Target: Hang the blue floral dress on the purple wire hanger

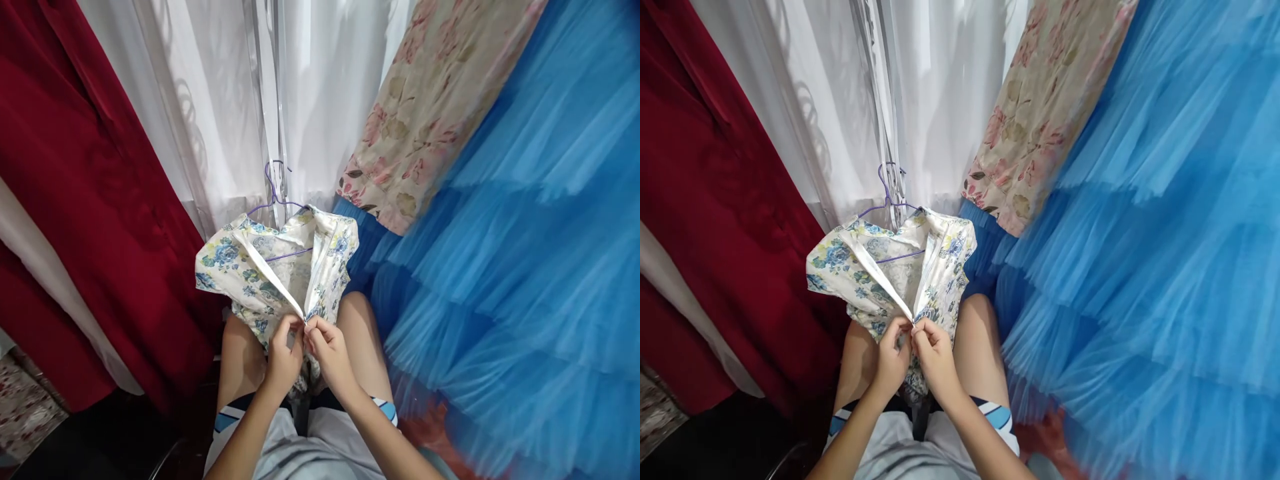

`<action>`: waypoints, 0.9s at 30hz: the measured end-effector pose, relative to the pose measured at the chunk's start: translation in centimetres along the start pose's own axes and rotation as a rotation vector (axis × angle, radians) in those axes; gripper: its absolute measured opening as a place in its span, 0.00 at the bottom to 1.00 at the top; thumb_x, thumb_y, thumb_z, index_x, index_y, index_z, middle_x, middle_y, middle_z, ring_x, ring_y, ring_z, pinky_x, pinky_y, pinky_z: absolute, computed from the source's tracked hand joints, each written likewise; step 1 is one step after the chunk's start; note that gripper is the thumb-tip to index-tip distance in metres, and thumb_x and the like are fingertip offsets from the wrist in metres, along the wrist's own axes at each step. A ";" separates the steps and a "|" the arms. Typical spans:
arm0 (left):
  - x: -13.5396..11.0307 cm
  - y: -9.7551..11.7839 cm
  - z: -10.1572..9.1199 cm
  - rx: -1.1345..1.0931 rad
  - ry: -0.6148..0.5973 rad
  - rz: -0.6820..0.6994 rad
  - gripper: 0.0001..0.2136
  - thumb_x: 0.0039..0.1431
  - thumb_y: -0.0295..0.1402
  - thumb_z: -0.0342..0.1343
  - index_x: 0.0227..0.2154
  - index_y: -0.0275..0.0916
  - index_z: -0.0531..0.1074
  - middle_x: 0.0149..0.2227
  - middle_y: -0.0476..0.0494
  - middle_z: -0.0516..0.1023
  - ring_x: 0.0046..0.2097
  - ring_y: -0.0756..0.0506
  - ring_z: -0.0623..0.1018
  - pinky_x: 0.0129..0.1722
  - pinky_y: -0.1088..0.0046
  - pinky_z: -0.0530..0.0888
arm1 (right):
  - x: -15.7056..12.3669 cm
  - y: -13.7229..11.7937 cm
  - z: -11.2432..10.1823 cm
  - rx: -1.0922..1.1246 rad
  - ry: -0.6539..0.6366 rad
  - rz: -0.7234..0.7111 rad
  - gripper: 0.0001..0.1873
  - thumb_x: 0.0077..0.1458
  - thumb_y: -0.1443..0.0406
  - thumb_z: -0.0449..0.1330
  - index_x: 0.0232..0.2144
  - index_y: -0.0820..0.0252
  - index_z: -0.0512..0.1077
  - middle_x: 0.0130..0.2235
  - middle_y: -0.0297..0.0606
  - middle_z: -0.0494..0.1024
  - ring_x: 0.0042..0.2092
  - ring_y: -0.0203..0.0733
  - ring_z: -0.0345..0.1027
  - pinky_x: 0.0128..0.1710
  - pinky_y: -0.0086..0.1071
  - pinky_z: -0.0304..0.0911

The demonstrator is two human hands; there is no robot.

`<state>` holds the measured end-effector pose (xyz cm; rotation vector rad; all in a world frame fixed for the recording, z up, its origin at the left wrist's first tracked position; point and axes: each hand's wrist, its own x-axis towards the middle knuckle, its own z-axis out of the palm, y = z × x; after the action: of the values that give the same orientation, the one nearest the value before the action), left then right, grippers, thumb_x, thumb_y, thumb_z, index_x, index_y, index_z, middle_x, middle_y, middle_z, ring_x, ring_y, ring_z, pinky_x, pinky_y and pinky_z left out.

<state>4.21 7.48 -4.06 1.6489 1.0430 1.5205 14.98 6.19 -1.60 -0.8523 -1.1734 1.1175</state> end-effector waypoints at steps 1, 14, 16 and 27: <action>0.1 -0.1 -0.5 0.025 -0.034 0.022 0.04 0.64 0.33 0.51 0.36 0.42 0.70 0.35 0.45 0.75 0.39 0.43 0.76 0.42 0.70 0.71 | 0.2 0.2 -0.1 -0.003 -0.014 0.016 0.10 0.54 0.65 0.55 0.22 0.59 0.65 0.20 0.27 0.60 0.23 0.33 0.50 0.23 0.28 0.45; 1.2 0.7 -3.0 0.364 -0.250 0.186 0.07 0.64 0.24 0.46 0.36 0.41 0.67 0.36 0.45 0.74 0.40 0.46 0.74 0.41 0.72 0.68 | 2.1 -1.4 -0.4 0.000 -0.096 0.257 0.15 0.52 0.59 0.57 0.19 0.61 0.69 0.15 0.28 0.62 0.17 0.30 0.48 0.19 0.28 0.41; 1.4 0.7 -3.6 0.383 -0.286 0.195 0.07 0.64 0.23 0.46 0.34 0.41 0.66 0.36 0.45 0.73 0.39 0.46 0.73 0.40 0.72 0.68 | 2.4 -1.9 -0.5 0.051 -0.133 0.318 0.14 0.52 0.59 0.57 0.20 0.62 0.71 0.15 0.28 0.64 0.17 0.29 0.48 0.18 0.28 0.39; 1.7 -0.8 -4.7 0.413 -0.251 0.147 0.06 0.58 0.22 0.47 0.31 0.40 0.62 0.30 0.49 0.67 0.34 0.47 0.70 0.37 0.73 0.66 | 12.0 -8.4 2.5 0.163 -0.111 0.155 0.11 0.46 0.61 0.60 0.24 0.66 0.74 0.13 0.27 0.63 0.14 0.27 0.45 0.16 0.27 0.34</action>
<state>-0.56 9.13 -3.48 2.1795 1.1701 1.1947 14.55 15.54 9.97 -0.7726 -1.1031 1.3832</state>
